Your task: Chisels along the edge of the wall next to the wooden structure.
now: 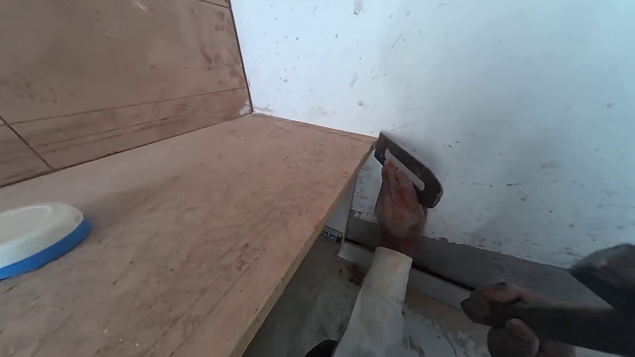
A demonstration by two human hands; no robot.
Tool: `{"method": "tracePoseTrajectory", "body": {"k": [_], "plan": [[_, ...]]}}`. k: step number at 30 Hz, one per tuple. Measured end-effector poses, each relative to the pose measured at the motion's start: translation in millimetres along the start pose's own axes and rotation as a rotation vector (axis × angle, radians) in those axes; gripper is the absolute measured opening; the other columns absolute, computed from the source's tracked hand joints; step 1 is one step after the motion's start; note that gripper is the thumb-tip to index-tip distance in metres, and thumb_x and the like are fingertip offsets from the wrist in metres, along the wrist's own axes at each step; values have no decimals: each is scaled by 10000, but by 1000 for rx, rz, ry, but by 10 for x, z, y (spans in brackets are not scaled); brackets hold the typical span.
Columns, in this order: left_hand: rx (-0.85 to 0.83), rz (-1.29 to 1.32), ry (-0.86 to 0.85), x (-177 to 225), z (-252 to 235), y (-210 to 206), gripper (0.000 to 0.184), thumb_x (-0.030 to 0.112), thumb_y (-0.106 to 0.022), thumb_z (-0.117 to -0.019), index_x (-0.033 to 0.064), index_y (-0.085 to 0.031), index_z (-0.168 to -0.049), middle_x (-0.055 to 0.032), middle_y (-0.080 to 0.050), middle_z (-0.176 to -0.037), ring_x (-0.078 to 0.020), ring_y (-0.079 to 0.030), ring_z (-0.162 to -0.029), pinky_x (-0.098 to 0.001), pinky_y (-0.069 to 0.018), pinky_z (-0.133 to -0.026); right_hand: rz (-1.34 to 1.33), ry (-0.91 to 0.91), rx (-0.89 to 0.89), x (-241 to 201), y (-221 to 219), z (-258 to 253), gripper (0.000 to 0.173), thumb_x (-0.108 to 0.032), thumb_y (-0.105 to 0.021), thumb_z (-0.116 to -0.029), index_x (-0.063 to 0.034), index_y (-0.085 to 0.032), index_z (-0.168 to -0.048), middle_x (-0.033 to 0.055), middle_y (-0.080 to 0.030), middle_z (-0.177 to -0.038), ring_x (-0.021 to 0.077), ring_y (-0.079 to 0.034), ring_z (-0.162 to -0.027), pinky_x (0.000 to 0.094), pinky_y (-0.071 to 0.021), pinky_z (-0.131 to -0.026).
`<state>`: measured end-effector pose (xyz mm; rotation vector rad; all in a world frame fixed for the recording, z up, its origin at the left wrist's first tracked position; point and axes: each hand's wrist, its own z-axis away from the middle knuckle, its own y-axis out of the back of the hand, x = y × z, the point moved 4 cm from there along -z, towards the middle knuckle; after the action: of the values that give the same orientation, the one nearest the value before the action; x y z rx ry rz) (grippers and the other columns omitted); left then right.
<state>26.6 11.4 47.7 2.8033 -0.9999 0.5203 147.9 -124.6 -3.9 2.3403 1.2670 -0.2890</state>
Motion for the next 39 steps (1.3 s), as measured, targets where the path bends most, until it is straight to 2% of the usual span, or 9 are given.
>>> {"method": "tracePoseTrajectory", "body": {"k": [6, 10, 16, 22, 26, 28, 32, 36, 39], "plan": [[59, -16, -48, -25, 67, -84, 275, 37, -611, -931, -157, -650, -1122, -318, -663, -1241, -345, -735, -1039, -329, -581, -878, 62, 4, 37, 249, -249, 44, 426, -557, -340, -1083, -216, -595, -1102, -85, -584, -757, -30, -566, -595, 149, -489, -528], [19, -22, -54, -6, 82, -75, 285, 56, -625, -925, -138, -667, -1129, -309, -653, -1270, -342, -727, -1064, -330, -574, -897, 451, -45, 9, 460, -313, 5, 564, -500, -292, -1108, -21, -573, -1012, 67, -555, -604, 132, -563, -472, 310, -494, -430], [37, 27, -4, -83, 29, -62, 272, 41, -609, -912, -149, -684, -1091, -316, -658, -1250, -364, -732, -1021, -350, -598, -827, -263, 102, 14, 181, -163, -29, 304, -487, -459, -1066, -265, -645, -1156, -115, -649, -897, 1, -640, -786, 188, -548, -709], [44, 34, -12, -57, -35, 5, 293, 53, -622, -905, -144, -670, -1117, -297, -675, -1235, -337, -732, -1045, -331, -572, -903, 480, -25, 79, 439, -316, 80, 552, -492, -305, -1109, -32, -572, -964, 73, -564, -613, 121, -568, -484, 289, -495, -445], [77, 34, -6, -73, -40, -7, 266, 48, -640, -894, -127, -695, -1086, -288, -694, -1197, -330, -742, -1016, -328, -580, -886, 24, 95, 56, 254, -159, -1, 355, -509, -383, -1089, -246, -616, -1141, -109, -618, -816, -28, -612, -693, 162, -527, -620], [75, 14, -18, -66, -30, -20, 269, 53, -644, -884, -122, -695, -1082, -285, -694, -1200, -331, -741, -1018, -323, -581, -879, -1, 143, 17, 221, -148, -6, 286, -443, -446, -1078, -218, -621, -1093, -73, -624, -864, 13, -627, -761, 184, -537, -682], [19, 68, -2, -75, -32, 4, 313, 41, -619, -889, -148, -668, -1133, -304, -668, -1246, -345, -727, -1064, -341, -572, -904, 581, 10, 46, 329, -296, 44, 502, -421, -353, -1103, 7, -583, -975, 99, -581, -624, 134, -594, -505, 276, -506, -472], [85, 45, -21, -110, -22, -16, 295, 53, -637, -880, -128, -693, -1106, -286, -696, -1190, -327, -741, -1017, -325, -582, -880, 122, 101, 2, 220, -125, 25, 351, -477, -374, -1097, -206, -597, -1113, -67, -597, -815, 8, -603, -686, 181, -522, -614], [54, 42, -13, -103, -10, -12, 308, 57, -625, -894, -130, -684, -1130, -284, -690, -1212, -326, -735, -1042, -328, -573, -899, 313, 55, -16, 277, -167, -4, 368, -436, -417, -1093, -122, -587, -1006, -25, -581, -740, 28, -598, -637, 181, -521, -589]]}}
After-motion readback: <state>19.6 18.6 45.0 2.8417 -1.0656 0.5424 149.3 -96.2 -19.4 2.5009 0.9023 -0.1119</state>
